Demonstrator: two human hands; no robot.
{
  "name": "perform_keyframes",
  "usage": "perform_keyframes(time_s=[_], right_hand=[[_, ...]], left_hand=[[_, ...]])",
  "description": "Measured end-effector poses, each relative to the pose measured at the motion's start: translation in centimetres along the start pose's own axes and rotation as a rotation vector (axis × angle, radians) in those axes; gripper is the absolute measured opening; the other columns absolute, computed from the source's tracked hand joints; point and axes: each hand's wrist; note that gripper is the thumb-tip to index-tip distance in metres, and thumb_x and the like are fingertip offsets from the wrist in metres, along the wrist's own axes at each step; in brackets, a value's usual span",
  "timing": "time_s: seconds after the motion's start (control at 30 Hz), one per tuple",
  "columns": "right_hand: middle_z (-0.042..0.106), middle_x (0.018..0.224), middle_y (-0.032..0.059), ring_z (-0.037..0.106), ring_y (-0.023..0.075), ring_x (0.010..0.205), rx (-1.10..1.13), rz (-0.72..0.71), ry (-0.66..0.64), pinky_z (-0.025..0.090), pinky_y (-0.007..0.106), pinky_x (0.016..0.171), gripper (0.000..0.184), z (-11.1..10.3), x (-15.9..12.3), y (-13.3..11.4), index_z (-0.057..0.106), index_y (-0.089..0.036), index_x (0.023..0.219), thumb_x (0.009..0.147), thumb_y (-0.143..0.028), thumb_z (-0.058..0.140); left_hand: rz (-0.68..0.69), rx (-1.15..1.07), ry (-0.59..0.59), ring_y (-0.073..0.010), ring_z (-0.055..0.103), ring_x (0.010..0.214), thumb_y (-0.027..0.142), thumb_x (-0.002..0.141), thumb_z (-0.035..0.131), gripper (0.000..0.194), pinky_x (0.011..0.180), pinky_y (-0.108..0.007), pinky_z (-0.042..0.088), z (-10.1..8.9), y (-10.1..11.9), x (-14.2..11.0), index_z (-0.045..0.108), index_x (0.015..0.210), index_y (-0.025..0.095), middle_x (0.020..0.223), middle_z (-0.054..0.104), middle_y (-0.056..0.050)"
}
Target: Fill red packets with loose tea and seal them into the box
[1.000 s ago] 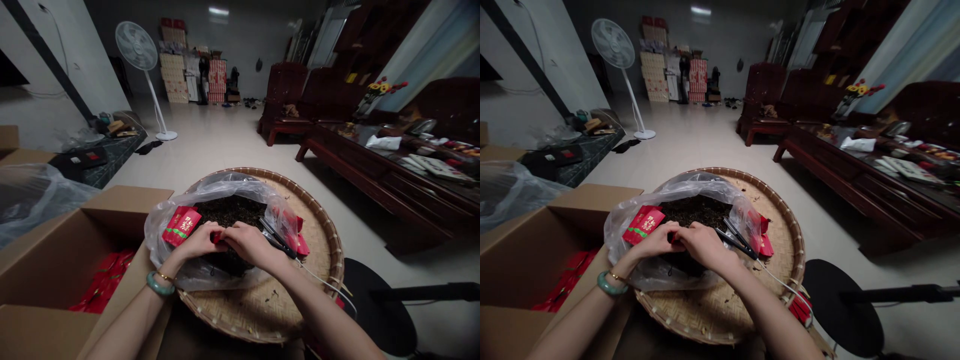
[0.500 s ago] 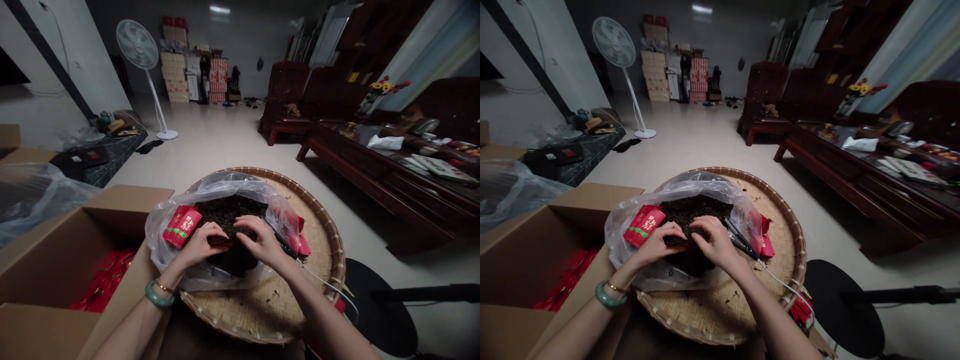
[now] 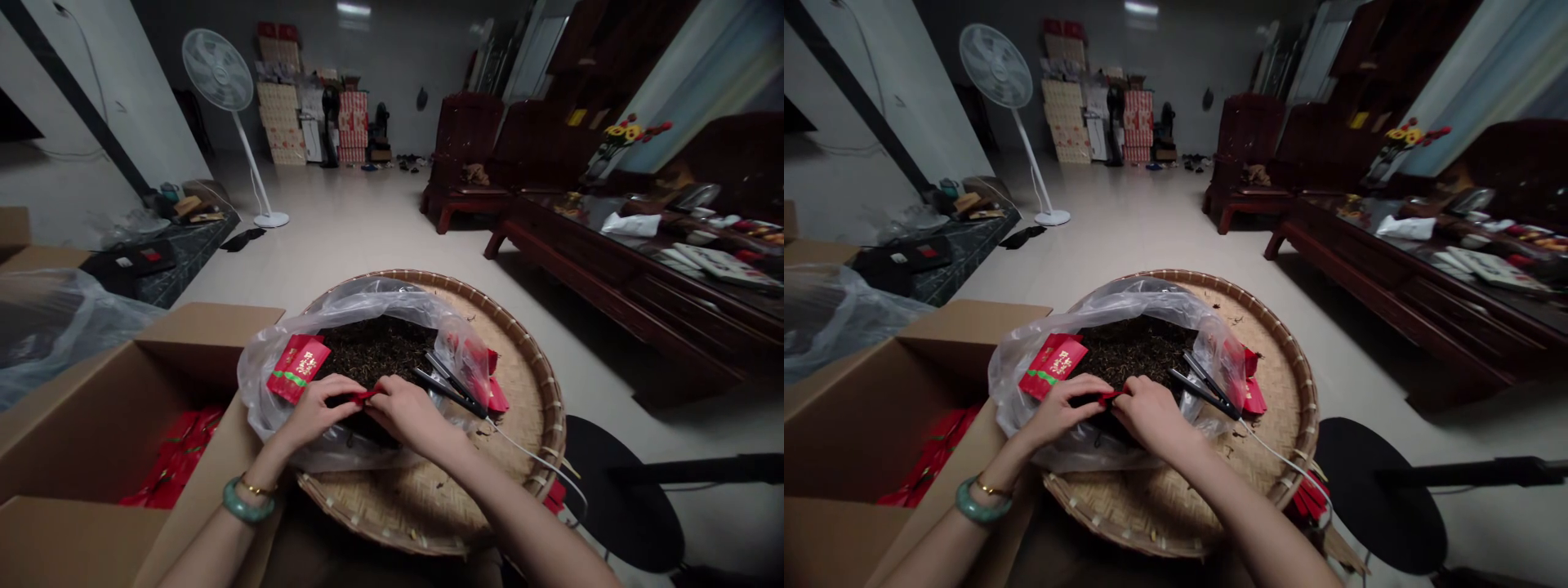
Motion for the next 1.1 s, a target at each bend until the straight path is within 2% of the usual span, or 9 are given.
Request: perform_keyframes(time_s=[0.13,0.3,0.37,0.47,0.57,0.77,0.9,1.0,1.1], right_hand=[[0.061,0.089,0.0066,0.057,0.0178,0.082,0.089,0.050,0.059,0.045,0.027,0.068,0.015,-0.1,0.7,0.6,0.064,-0.017,0.088,0.089,-0.027,0.054],[0.061,0.086,0.0023,0.057,0.0147,0.079,0.473,0.069,0.192,0.043,0.024,0.069,0.015,-1.4,1.4,2.0,0.062,-0.019,0.097,0.083,-0.018,0.061],[0.059,0.075,-0.0011,0.055,0.0128,0.070,0.586,0.074,0.121,0.040,0.022,0.063,0.004,-1.8,1.6,2.5,0.065,-0.019,0.085,0.081,-0.019,0.062],[0.051,0.065,-0.0039,0.050,0.0094,0.061,0.668,0.087,0.002,0.036,0.020,0.057,0.018,-2.0,1.9,3.0,0.063,-0.016,0.065,0.082,-0.023,0.060],[0.048,0.063,-0.0041,0.048,0.0083,0.060,0.696,0.107,-0.017,0.036,0.020,0.058,0.024,-1.6,2.0,3.4,0.062,-0.015,0.058,0.081,-0.022,0.061],[0.056,0.057,-0.0044,0.047,0.0091,0.053,0.858,0.342,0.118,0.034,0.020,0.050,0.012,-0.4,1.7,3.9,0.069,-0.015,0.069,0.072,-0.027,0.068],[0.057,0.054,-0.0048,0.046,0.0083,0.047,1.009,0.409,0.230,0.036,0.020,0.047,0.017,0.6,1.5,4.0,0.067,-0.015,0.074,0.068,-0.031,0.069],[0.057,0.054,-0.0044,0.046,0.0083,0.046,1.019,0.403,0.238,0.038,0.020,0.046,0.017,1.2,1.3,3.9,0.067,-0.015,0.072,0.071,-0.032,0.069],[0.061,0.063,-0.0007,0.054,0.0109,0.057,0.826,0.308,0.333,0.043,0.022,0.054,0.012,1.1,1.0,3.7,0.068,-0.016,0.072,0.076,-0.028,0.067]], left_hand=[[-0.076,-0.089,0.170,-0.0182,0.066,0.080,0.028,0.076,0.065,0.014,0.076,-0.030,0.052,0.7,-0.2,1.2,0.073,0.083,0.018,0.084,0.073,-0.005],[-0.191,-0.169,0.373,-0.0185,0.066,0.072,0.035,0.072,0.066,0.020,0.070,-0.028,0.053,1.5,0.9,3.2,0.072,0.077,0.016,0.078,0.074,-0.004],[-0.201,-0.193,0.365,-0.0180,0.065,0.071,0.035,0.073,0.065,0.021,0.069,-0.028,0.052,1.8,1.6,3.8,0.071,0.074,0.015,0.075,0.073,-0.004],[-0.211,-0.211,0.306,-0.0179,0.065,0.070,0.035,0.075,0.063,0.022,0.068,-0.027,0.052,2.2,2.2,4.2,0.070,0.071,0.014,0.073,0.073,-0.004],[-0.263,-0.258,0.290,-0.0182,0.065,0.072,0.037,0.074,0.064,0.024,0.069,-0.028,0.052,2.7,2.2,4.1,0.070,0.076,0.014,0.076,0.073,-0.005],[-0.507,-0.536,0.013,-0.0190,0.068,0.071,0.036,0.058,0.079,0.046,0.066,-0.029,0.053,3.3,1.7,2.8,0.068,0.096,0.013,0.081,0.073,-0.004],[-0.587,-0.604,-0.005,-0.0201,0.068,0.070,0.040,0.060,0.078,0.049,0.066,-0.031,0.053,3.6,1.5,1.9,0.067,0.098,0.011,0.079,0.073,-0.005],[-0.554,-0.537,-0.012,-0.0216,0.069,0.076,0.038,0.063,0.076,0.048,0.071,-0.034,0.054,3.9,1.4,1.7,0.065,0.101,0.011,0.087,0.073,-0.007],[-0.375,-0.314,0.081,-0.0246,0.065,0.096,0.030,0.066,0.074,0.054,0.081,-0.038,0.053,4.0,1.5,1.5,0.058,0.115,0.015,0.109,0.068,-0.010]])
Point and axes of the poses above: each hand's wrist, its own x-axis towards the middle knuckle, its own z-axis out of the palm, y = z × x
